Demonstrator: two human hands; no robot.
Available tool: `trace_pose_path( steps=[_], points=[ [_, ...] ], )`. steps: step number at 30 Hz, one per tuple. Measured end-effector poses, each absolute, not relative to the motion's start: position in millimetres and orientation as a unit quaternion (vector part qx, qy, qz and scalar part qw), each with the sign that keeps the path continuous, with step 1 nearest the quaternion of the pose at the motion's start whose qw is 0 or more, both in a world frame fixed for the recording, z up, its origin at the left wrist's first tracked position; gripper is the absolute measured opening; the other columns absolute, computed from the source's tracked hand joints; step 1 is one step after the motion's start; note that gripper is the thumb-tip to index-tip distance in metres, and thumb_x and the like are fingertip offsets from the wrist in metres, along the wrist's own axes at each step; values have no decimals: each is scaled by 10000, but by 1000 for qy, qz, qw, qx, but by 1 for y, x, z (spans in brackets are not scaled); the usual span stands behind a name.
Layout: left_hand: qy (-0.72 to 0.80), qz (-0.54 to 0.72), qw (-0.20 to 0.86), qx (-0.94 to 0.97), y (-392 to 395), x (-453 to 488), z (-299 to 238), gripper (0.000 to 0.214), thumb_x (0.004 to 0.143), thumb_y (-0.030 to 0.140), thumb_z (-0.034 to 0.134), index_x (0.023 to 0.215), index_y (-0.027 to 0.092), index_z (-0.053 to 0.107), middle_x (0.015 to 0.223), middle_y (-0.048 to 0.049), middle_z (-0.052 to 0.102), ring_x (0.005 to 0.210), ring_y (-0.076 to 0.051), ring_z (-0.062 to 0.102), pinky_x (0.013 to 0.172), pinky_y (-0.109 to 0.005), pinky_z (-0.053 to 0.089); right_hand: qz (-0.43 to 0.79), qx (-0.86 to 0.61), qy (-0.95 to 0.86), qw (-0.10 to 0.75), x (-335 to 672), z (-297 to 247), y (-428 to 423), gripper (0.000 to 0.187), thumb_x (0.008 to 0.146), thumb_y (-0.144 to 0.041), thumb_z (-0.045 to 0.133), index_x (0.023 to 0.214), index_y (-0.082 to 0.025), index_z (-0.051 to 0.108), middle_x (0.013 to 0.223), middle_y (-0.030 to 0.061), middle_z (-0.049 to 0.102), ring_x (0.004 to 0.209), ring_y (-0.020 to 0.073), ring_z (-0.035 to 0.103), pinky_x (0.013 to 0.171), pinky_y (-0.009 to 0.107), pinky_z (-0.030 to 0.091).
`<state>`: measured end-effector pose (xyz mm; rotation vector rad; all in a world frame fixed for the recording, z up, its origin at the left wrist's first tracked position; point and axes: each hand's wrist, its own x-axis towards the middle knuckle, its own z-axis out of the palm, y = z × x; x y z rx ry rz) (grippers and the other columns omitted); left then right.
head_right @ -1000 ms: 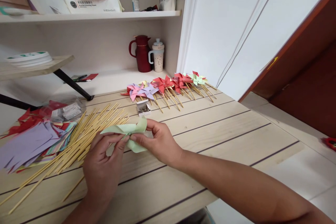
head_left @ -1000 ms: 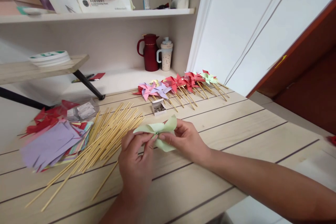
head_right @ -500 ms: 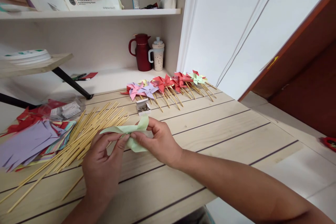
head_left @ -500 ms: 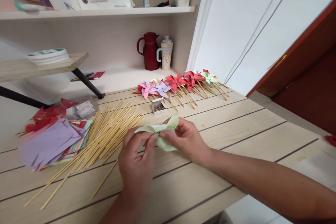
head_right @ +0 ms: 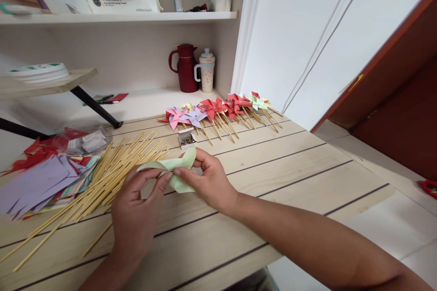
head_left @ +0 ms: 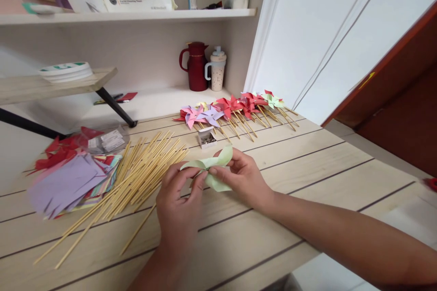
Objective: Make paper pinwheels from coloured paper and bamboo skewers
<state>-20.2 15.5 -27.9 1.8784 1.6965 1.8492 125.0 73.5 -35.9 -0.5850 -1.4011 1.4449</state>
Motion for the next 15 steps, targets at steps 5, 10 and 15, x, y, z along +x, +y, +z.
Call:
trace_pose_path(
  steps=[5, 10, 15],
  points=[
    [541, 594, -8, 595, 15, -19, -26, 70, 844, 167, 735, 832, 229, 703, 830, 17, 677, 791, -128, 652, 758, -258, 531, 635, -220, -564, 480, 127, -35, 71, 220, 873, -394, 753, 997, -226, 684, 836, 4, 694, 713, 133, 625, 678, 275, 525],
    [541, 588, -17, 600, 15, -19, -26, 74, 848, 166, 729, 837, 227, 689, 833, 11, 675, 793, -137, 650, 770, -277, 535, 633, -218, -574, 472, 127, -35, 71, 225, 885, -378, 743, 1040, -233, 666, 859, 2, 689, 734, 136, 622, 685, 272, 507],
    [534, 579, -53, 614, 14, -19, -28, 86, 862, 147, 708, 848, 222, 668, 873, -2, 676, 832, -149, 658, 776, -294, 534, 542, -245, -635, 492, 129, -33, 73, 188, 841, -321, 784, 951, -228, 663, 859, -1, 686, 781, 149, 628, 729, 283, 502]
  ],
)
